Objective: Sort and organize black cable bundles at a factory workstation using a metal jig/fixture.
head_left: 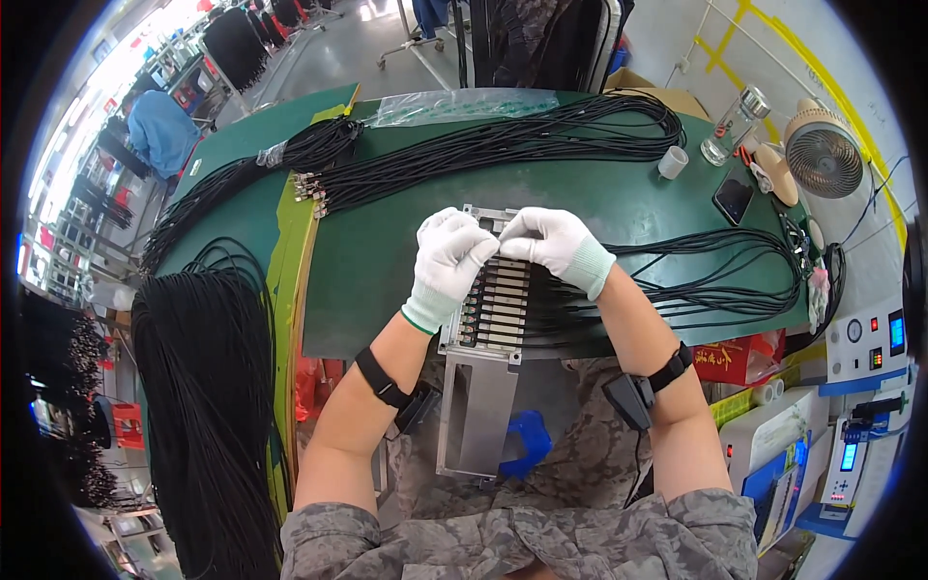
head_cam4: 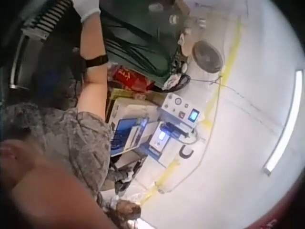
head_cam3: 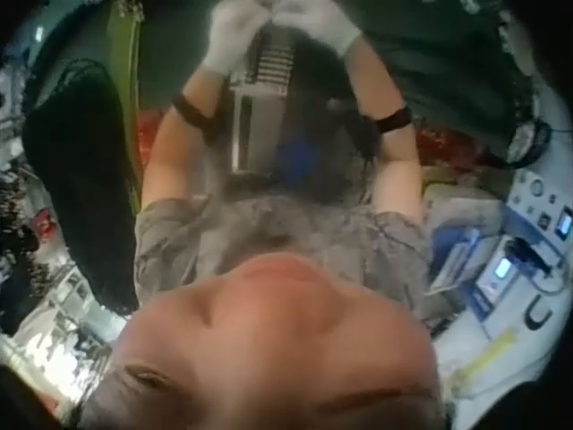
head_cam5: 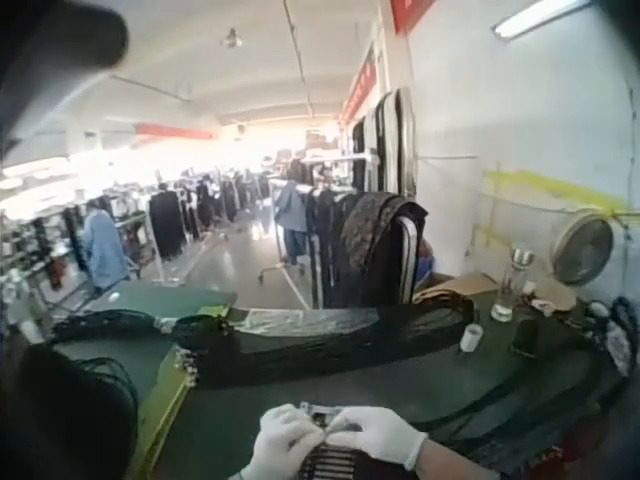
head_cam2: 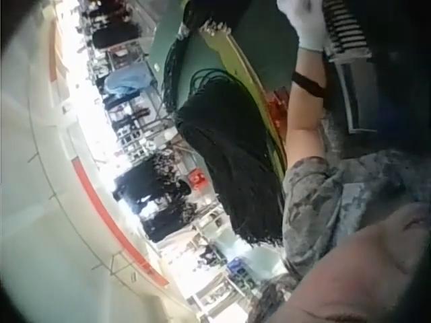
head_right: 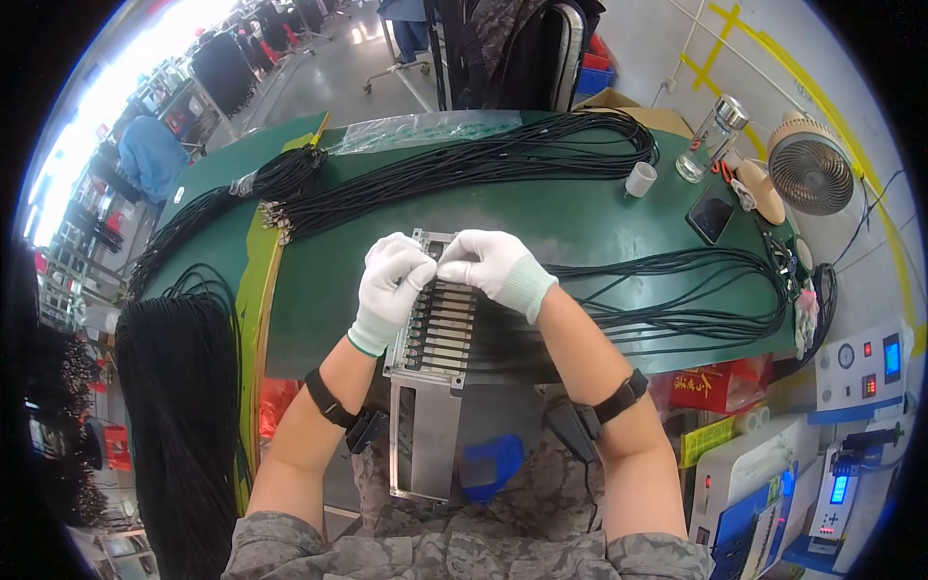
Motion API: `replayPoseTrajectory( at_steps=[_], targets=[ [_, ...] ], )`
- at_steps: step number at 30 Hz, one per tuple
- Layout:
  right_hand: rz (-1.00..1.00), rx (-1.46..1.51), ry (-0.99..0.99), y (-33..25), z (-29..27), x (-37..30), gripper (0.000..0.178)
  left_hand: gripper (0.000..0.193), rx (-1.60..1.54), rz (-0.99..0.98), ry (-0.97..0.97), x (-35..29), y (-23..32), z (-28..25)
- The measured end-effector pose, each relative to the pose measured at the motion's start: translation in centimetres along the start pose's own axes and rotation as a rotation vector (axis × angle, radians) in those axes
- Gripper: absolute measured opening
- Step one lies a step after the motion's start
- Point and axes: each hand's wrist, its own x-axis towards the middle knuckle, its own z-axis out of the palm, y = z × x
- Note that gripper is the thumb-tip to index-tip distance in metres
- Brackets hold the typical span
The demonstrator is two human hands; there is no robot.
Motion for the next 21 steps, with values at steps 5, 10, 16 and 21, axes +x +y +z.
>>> replayPoseTrajectory(
  at_steps=[5,10,16,21],
  targets=[
    [0.022,-0.083,0.101,2.2,-2.0,-0.2,0.012,0.013,0.003,-0.212,0.212,-1.0,-0.5,0.4],
    [-0.415,-0.474,0.193,2.9,-1.0,-0.2,0.010,0.015,0.309,-0.456,0.107,-0.8,-0.1,0.2],
    [-0.285,-0.698,0.254,3.2,-1.3,0.5,0.009,0.018,0.448,-0.397,0.223,-0.9,-0.9,0.8],
    [-0.219,-0.767,0.227,3.8,-1.4,0.5,0.012,0.019,0.411,-0.438,0.156,-1.2,-1.4,0.7]
  ],
)
